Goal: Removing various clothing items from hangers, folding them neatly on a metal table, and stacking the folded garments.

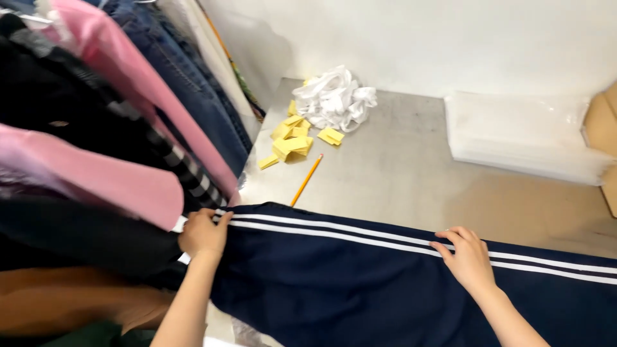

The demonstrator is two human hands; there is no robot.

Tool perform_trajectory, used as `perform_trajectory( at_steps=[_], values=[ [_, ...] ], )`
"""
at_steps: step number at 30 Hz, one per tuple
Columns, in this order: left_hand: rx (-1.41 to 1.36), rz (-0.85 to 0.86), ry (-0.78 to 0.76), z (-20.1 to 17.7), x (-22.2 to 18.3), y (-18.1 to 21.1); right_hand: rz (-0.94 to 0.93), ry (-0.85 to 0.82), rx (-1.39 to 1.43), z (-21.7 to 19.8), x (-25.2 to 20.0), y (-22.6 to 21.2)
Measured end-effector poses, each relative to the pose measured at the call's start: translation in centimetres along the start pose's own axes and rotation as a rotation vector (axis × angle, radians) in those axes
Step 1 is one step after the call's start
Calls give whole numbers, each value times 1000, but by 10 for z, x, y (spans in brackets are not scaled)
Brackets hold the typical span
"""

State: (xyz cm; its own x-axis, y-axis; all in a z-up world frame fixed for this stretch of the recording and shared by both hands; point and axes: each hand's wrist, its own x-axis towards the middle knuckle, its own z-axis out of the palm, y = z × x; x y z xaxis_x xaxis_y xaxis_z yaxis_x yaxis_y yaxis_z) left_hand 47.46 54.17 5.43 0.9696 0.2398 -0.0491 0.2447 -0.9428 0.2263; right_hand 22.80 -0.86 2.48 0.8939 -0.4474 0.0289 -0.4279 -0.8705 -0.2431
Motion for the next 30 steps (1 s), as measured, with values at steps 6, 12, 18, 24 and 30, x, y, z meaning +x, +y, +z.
perform_trajectory(
  at_steps=[6, 12, 18, 24, 30],
  values=[
    [-499, -26, -86, -14, 13, -12, -36, 35, 117, -20, 10, 6],
    [-431, -174, 146, 5, 9, 0, -156, 226, 153, -1, 29, 9],
    [127, 284, 572, 29, -63, 84, -172, 440, 206, -14, -30, -26],
    [-53, 1052, 279, 99, -216, 163, -598, 145, -22, -4, -88, 34],
    [111, 785, 411, 117, -186, 113, 325, 240, -521, -43, -111, 252]
  ],
)
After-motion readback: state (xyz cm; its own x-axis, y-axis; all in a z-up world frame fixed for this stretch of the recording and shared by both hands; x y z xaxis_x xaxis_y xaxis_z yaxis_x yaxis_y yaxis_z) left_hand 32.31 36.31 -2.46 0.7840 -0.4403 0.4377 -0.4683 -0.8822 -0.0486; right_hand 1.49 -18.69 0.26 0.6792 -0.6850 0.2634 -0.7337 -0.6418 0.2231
